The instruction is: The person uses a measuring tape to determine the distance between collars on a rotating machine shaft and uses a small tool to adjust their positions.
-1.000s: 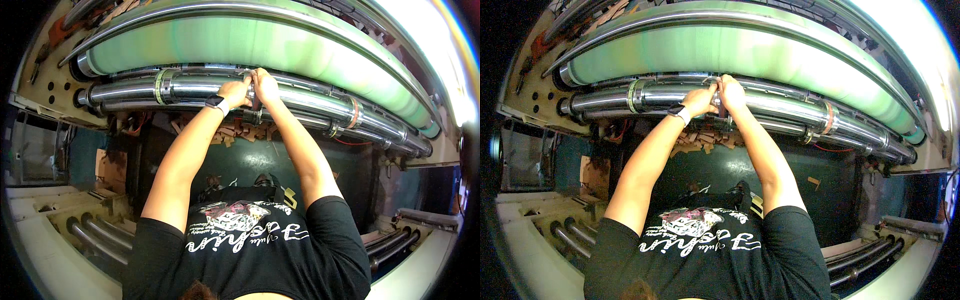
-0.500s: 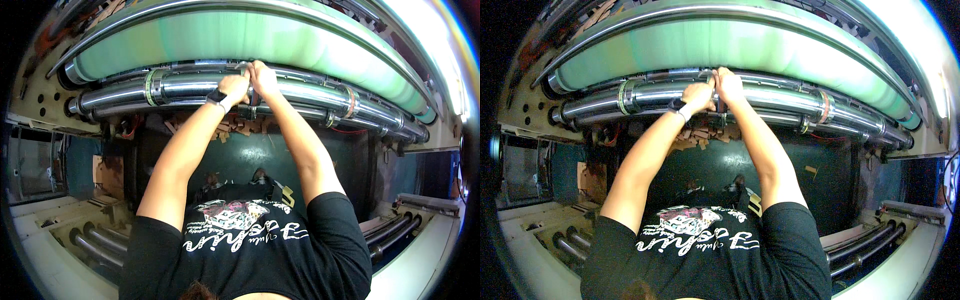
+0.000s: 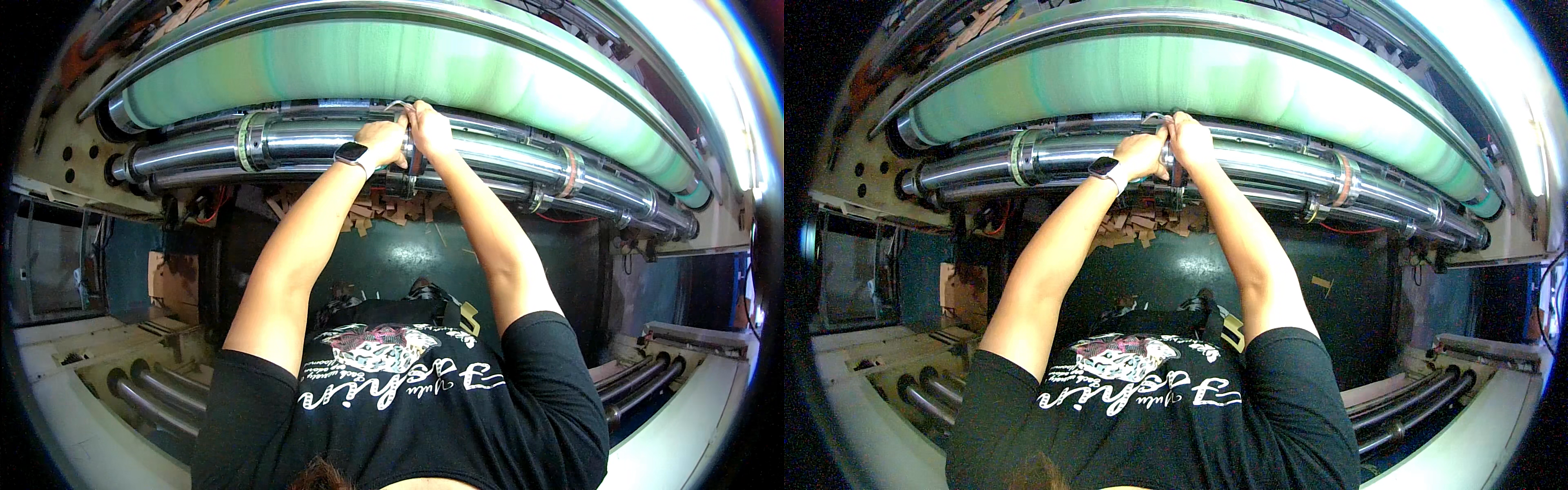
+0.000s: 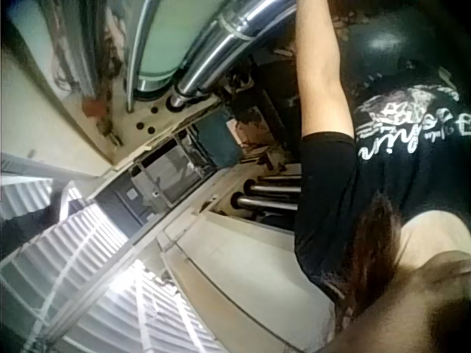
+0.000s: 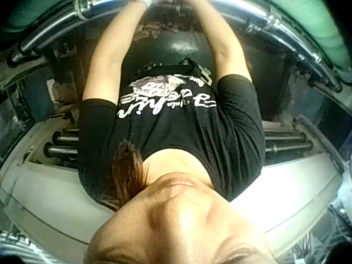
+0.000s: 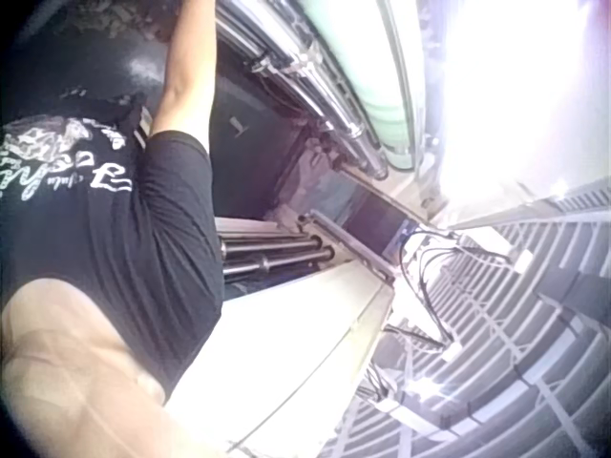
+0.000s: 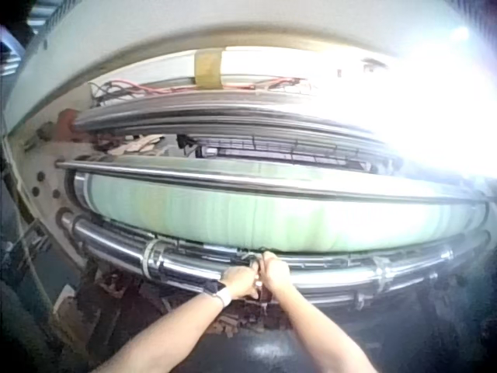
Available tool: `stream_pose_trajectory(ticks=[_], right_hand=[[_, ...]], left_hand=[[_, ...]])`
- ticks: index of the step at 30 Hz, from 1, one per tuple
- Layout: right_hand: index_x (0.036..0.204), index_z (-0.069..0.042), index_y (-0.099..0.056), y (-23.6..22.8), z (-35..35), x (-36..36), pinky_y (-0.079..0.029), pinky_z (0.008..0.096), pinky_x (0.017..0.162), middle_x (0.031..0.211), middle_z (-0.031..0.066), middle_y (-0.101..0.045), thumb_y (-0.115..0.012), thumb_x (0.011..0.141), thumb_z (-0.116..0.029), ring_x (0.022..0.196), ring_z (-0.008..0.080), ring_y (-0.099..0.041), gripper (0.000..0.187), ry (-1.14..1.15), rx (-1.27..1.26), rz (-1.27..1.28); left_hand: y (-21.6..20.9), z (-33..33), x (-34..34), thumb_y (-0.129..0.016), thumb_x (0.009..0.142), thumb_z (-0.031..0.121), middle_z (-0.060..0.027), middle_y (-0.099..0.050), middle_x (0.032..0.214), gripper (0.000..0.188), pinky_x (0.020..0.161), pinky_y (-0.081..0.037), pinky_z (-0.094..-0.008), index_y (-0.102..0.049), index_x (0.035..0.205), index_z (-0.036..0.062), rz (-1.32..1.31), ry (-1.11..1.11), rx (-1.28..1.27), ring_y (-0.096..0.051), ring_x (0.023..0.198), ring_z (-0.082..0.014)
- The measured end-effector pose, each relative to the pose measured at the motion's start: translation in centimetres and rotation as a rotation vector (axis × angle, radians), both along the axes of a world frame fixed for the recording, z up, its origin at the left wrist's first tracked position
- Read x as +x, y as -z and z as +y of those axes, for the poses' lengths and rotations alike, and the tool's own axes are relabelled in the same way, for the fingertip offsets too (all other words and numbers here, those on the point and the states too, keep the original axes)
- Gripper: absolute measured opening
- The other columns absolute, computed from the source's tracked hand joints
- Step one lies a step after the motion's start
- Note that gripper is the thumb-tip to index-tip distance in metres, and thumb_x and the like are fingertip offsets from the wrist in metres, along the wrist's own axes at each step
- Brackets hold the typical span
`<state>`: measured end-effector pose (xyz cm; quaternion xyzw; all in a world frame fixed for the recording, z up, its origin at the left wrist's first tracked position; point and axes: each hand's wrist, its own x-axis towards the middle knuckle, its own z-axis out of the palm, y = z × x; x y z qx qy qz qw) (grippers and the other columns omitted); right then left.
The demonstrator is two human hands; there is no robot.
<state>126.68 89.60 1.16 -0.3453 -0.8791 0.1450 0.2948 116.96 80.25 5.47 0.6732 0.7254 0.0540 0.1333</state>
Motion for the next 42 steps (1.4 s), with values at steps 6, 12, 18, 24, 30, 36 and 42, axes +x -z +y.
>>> stream_pose_trajectory(ticks=[6, 12, 18, 24, 30, 36, 42], right_hand=[[0.084, -0.002, -0.050, -1.8, 0.9, 2.0, -0.044, 0.0433, 0.068, 0.082, 0.0204, -0.058, -0.049, 0.086, -0.026, 0.079, 0.0378, -0.056, 0.024, -0.119, 0.039, 0.100], [0.083, -0.003, -0.055, -4.5, -4.0, 7.8, -0.043, 0.0427, 0.067, 0.073, 0.0180, -0.054, -0.051, 0.085, -0.037, 0.078, 0.0354, -0.054, 0.034, -0.196, -0.221, -0.272], [0.071, -0.007, -0.059, -2.6, -4.6, 8.1, -0.042, 0.0392, 0.065, 0.072, 0.0105, -0.052, -0.060, 0.076, -0.030, 0.073, 0.0282, -0.052, 0.024, -0.193, 0.230, -0.270], [0.071, -0.010, -0.061, -4.7, -5.0, 7.1, -0.037, 0.0335, 0.073, 0.076, 0.0053, -0.052, -0.060, 0.074, -0.030, 0.082, 0.0215, -0.050, 0.021, -0.273, 0.383, -0.424], [0.075, -0.011, -0.063, -6.2, -5.0, 6.0, -0.036, 0.0330, 0.075, 0.081, 0.0042, -0.053, -0.059, 0.074, -0.027, 0.084, 0.0201, -0.049, 0.017, -0.356, 0.375, -0.460], [0.078, -0.013, -0.064, -6.4, -4.7, 5.6, -0.036, 0.0320, 0.082, 0.089, 0.0030, -0.056, -0.056, 0.074, -0.023, 0.091, 0.0194, -0.049, 0.013, -0.358, 0.384, -0.557], [0.078, -0.012, -0.063, -6.4, -5.1, 5.0, -0.036, 0.0332, 0.083, 0.090, 0.0064, -0.058, -0.054, 0.078, -0.027, 0.096, 0.0208, -0.050, 0.018, -0.251, 0.359, -0.676]], left_hand=[[0.6, -0.2, -0.3, -0.078, 0.058, 0.033, -0.0191, -0.062, 0.090, 0.098, 0.075, -0.047, -0.0415, -0.023, 0.134, 0.0032, -0.021, -0.011, 0.029, -0.059, 0.089, -0.0345], [2.2, -4.4, -1.3, -0.073, 0.066, 0.037, -0.0152, -0.061, 0.073, 0.103, 0.058, -0.047, -0.0383, -0.006, 0.140, 0.0110, -0.109, -0.048, 0.148, -0.061, 0.068, -0.0307], [5.2, -12.5, -2.0, -0.069, 0.073, 0.035, -0.0067, -0.054, 0.062, 0.093, 0.048, -0.042, -0.0317, -0.010, 0.140, 0.0075, -0.346, -0.067, 0.137, -0.054, 0.053, -0.0197], [11.2, -20.1, -5.7, -0.067, 0.076, 0.030, -0.0063, -0.055, 0.064, 0.084, 0.051, -0.042, -0.0304, -0.017, 0.139, 0.0052, -0.384, -0.223, -0.037, -0.053, 0.055, -0.0192], [14.3, -26.0, -9.0, -0.068, 0.075, 0.031, -0.0075, -0.056, 0.066, 0.081, 0.054, -0.044, -0.0321, -0.024, 0.136, 0.0034, -0.388, -0.432, -0.175, -0.054, 0.058, -0.0208], [18.7, -31.5, -13.1, -0.070, 0.072, 0.032, -0.0120, -0.059, 0.067, 0.078, 0.056, -0.046, -0.0353, -0.031, 0.132, 0.0007, -0.337, -0.519, -0.269, -0.057, 0.061, -0.0239], [20.2, -35.1, -16.2, -0.070, 0.071, 0.035, -0.0151, -0.062, 0.077, 0.074, 0.068, -0.048, -0.0380, -0.037, 0.128, 0.0004, -0.297, -0.591, -0.389, -0.061, 0.074, -0.0292]])
